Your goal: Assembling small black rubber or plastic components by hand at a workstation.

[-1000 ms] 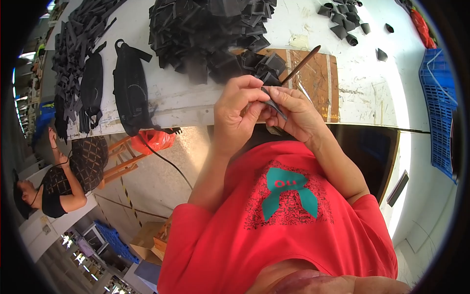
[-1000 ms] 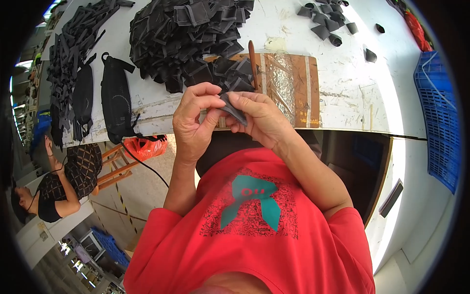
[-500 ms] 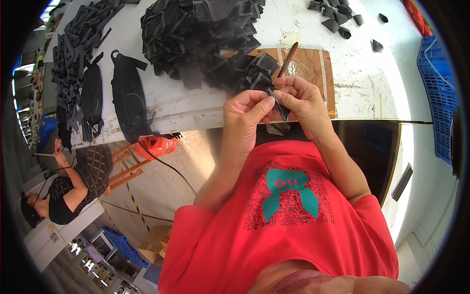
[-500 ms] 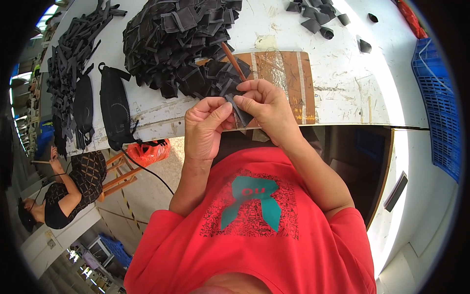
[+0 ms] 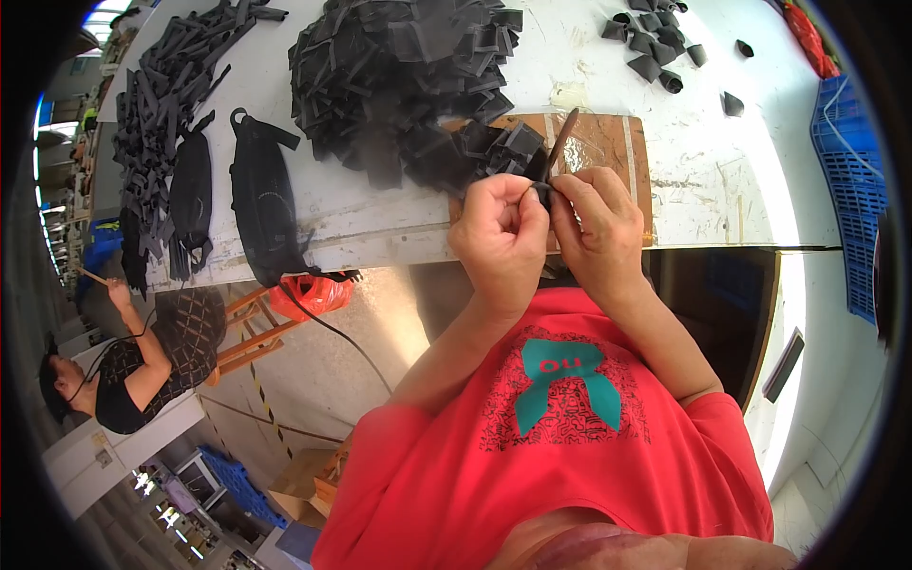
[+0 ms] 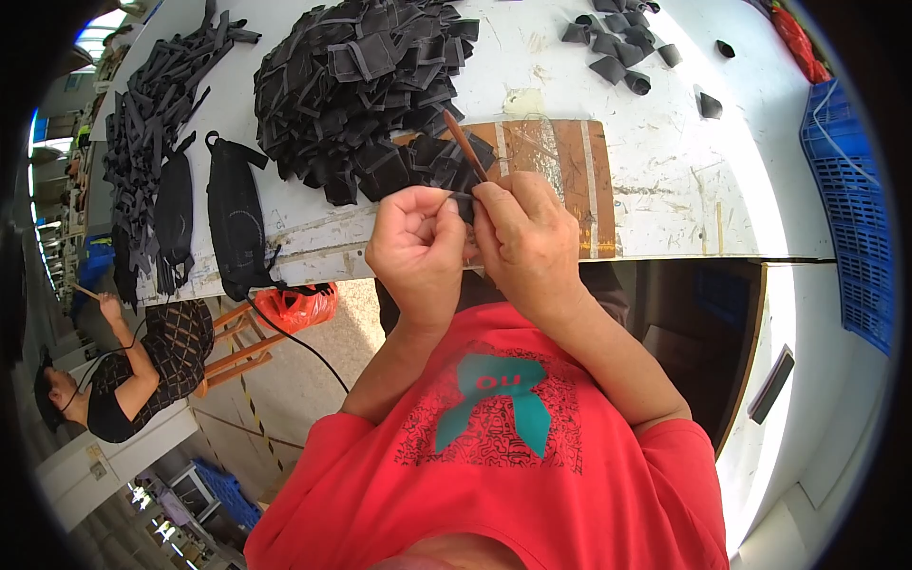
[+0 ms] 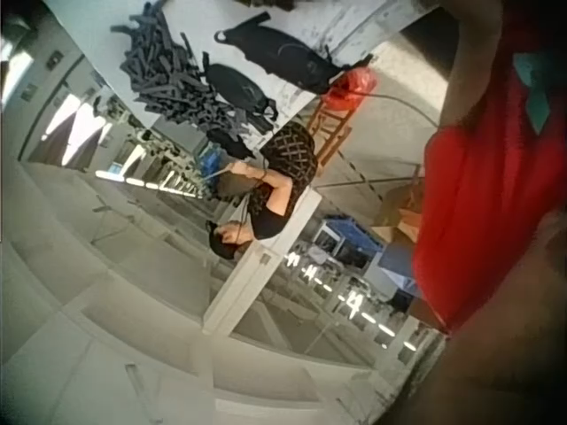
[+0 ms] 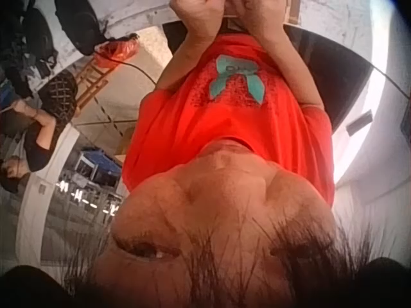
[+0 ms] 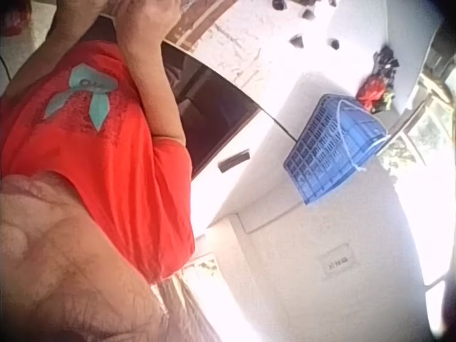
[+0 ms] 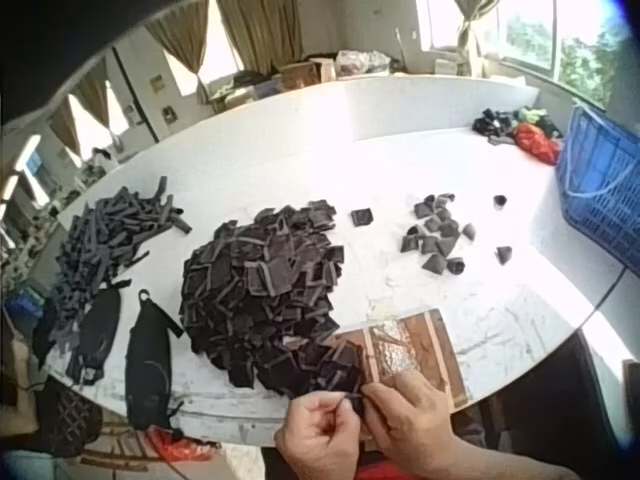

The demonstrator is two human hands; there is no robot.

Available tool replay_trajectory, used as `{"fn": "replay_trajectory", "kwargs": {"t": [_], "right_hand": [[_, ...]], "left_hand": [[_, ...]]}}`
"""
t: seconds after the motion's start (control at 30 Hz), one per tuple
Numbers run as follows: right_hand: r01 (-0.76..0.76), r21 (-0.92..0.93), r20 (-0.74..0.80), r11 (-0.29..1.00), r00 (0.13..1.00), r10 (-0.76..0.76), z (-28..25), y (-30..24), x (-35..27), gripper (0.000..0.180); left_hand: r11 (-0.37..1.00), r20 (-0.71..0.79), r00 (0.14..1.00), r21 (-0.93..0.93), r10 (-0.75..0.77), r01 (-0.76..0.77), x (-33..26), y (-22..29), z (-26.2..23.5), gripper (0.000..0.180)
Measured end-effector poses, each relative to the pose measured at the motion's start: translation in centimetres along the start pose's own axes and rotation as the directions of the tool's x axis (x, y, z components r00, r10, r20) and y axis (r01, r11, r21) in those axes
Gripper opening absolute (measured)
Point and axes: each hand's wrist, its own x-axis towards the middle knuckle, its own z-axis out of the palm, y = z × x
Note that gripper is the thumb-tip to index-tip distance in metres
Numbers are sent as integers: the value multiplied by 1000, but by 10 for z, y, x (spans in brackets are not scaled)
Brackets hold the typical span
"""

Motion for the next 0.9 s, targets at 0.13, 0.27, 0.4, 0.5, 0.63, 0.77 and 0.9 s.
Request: {"fn": "replay_trajectory", "kwargs": {"t": [0.13, 0.27, 0.4, 0.5, 0.63, 0.77, 0.9], "right_hand": [[-238, 146, -36, 960, 969, 246, -4, 7, 3, 11], [-703, 691, 685, -167, 563, 463, -17, 15, 7, 8], [-589, 563, 804, -580, 554, 217, -11, 13, 6, 16], [-799, 595, 704, 91, 572, 421, -27, 4, 28, 25], [-586, 698, 515, 413, 810, 280, -46, -21, 72, 30], [-714, 675, 700, 185, 699, 142, -16, 26, 79, 32], [-650, 692, 640, 315, 754, 151, -14, 26, 67, 33]], "left_hand": [[586, 396, 825, -581, -403, 565, 17, 8, -13, 25], [524, 507, 786, -588, -355, 616, 18, 8, -12, 22], [957, 127, 985, -251, -117, 146, 13, 4, 2, 17], [918, 166, 964, -308, -208, 251, 25, 16, -5, 17], [-43, 770, 603, -609, 206, 792, 58, 29, -14, 26], [103, 708, 702, -694, -78, 712, 64, 30, -14, 22], [367, 609, 762, -672, -220, 643, 50, 16, -10, 25]]}}
